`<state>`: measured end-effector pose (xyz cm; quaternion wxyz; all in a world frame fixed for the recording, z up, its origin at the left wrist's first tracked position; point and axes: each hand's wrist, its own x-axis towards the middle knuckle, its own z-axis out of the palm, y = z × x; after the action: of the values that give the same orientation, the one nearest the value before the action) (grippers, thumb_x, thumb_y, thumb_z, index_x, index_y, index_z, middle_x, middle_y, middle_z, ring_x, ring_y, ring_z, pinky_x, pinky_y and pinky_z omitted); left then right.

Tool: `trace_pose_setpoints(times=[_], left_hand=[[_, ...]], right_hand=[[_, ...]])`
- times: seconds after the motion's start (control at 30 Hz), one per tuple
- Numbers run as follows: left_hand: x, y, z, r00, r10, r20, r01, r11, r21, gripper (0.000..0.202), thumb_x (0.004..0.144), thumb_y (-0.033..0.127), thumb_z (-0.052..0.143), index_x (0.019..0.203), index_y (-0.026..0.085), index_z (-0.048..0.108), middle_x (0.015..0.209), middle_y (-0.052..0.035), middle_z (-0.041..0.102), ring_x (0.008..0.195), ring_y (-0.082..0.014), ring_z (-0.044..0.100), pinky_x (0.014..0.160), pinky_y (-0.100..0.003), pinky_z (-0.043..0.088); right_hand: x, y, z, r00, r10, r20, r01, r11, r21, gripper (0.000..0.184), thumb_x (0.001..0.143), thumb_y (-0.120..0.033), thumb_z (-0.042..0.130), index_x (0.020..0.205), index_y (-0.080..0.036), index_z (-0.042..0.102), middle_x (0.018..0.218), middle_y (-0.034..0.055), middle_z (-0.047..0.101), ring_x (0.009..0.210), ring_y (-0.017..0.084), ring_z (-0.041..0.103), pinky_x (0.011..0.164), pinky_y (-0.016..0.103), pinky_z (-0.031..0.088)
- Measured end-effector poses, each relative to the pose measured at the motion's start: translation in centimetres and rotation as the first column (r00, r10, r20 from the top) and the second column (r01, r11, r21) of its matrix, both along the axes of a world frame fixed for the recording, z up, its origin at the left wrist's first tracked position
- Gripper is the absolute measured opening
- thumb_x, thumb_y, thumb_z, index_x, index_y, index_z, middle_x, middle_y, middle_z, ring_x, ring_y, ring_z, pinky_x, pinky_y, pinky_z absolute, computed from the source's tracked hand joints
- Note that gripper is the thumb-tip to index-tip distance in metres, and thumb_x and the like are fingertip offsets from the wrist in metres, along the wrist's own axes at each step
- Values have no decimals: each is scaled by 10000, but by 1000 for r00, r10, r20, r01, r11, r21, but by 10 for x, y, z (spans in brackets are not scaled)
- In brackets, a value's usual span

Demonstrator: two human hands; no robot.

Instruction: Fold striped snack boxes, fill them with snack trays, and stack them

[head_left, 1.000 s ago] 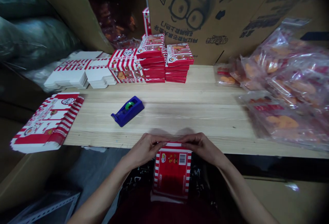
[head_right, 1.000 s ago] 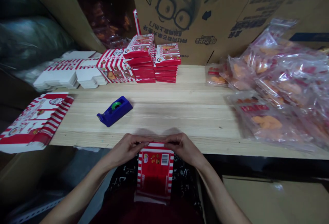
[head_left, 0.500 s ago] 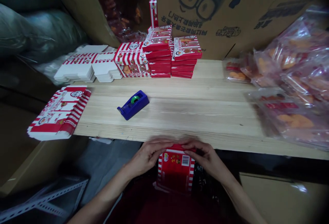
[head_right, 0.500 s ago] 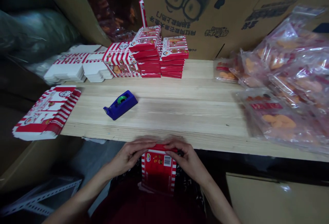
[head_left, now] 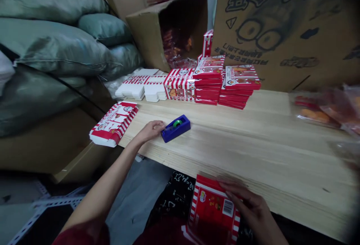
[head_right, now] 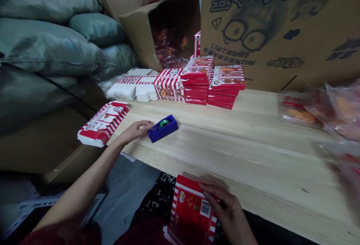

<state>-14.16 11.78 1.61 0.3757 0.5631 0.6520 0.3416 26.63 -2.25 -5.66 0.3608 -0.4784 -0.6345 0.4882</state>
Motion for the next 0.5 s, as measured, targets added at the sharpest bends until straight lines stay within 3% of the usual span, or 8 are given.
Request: trace_pose_setpoints(times=[0.07,0.17,0.3,0.5], left_hand=[[-4,6,3,992,-99,76,106,990,-90,255,741,404,816,686,170,732,1094,-122,792,1110,-334,679,889,-401,549],[-3,5,5,970,-160,185,191,969,-159,221,690,358,859,661,173,743,1167,-131,782,1141,-323,681,819,-348,542],[4,-2,2,952,-75,298,136,972,-190,251,664,352,871,684,142,736,1326,-190,710,1074,-315,705,773,-369,550],[12,-18,-2,874,36,485,26,992,-121,294,741,401,822,759,130,712,1511,-198,571,1140,-293,680,858,-416,584]], right_hand=[[-1,0,0,1000,13,-1,-13,1000,9,264,925,-502,686,1076,-346,835,1166,81,808,1133,315,754,1003,487,613],[-1,-1,0,1000,19,5,-19,1000,16,261,932,-491,680,1101,-355,827,1177,73,804,1146,312,749,996,467,620],[-3,-3,4,1000,-14,11,13,998,54,264,911,-519,699,1052,-348,842,1134,73,816,1104,312,767,953,448,641],[-5,-3,12,1000,-7,0,7,996,91,274,909,-526,701,1045,-337,845,1118,76,820,1073,307,779,937,432,649]])
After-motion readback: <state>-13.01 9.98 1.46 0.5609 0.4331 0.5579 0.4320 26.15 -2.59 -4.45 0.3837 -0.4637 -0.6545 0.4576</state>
